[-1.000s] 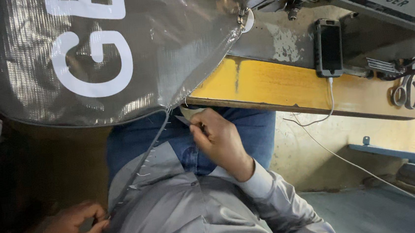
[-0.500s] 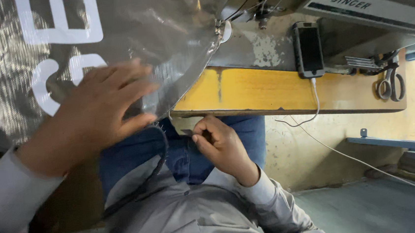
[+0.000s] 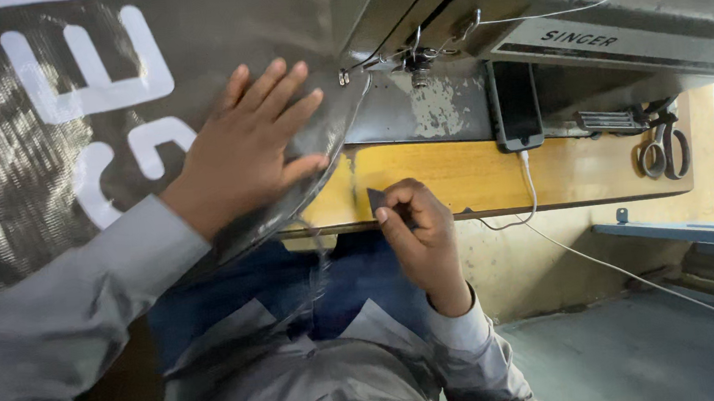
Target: The person uses a small blade to trim excess threads and fabric along the stitched edge of a large gray tarp laid on a sewing machine table. The person repeatedly pulls and cuts loose threads along the seam, working along the curved edge of the material.
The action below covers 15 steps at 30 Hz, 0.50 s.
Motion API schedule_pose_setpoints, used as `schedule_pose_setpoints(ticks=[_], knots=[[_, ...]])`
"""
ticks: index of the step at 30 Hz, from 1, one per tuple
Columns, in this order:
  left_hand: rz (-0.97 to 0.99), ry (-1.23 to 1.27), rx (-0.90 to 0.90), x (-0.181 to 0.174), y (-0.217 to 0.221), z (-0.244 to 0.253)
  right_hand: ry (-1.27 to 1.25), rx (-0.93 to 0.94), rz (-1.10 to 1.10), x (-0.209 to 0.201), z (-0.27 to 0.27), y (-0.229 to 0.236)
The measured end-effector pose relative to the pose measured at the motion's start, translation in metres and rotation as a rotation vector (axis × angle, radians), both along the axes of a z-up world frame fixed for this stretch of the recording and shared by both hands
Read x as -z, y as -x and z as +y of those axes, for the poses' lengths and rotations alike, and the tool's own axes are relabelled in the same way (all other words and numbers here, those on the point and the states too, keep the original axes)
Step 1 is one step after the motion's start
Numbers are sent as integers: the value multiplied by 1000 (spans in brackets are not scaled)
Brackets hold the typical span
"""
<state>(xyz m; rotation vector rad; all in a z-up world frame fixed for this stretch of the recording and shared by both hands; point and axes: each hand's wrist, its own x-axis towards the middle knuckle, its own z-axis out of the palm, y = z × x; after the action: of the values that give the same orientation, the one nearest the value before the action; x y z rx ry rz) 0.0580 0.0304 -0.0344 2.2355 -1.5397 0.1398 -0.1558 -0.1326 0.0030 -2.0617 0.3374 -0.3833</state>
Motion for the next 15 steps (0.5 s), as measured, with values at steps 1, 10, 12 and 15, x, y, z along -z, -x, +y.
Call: schedule_pose_setpoints(ticks=[1,10,12,15], knots=[[5,-2,0,3,-6,-10,-2,0,5,3,-4,-1],[-116,179,-110,20,-53,-60,-84,58,-32,15,-13,9],[-181,245,-113,24,-56,-64,-100,68,-9,17,-15,11],[-172,238,-94,11,-57,-65,-101,52,-24,13,-13,11]])
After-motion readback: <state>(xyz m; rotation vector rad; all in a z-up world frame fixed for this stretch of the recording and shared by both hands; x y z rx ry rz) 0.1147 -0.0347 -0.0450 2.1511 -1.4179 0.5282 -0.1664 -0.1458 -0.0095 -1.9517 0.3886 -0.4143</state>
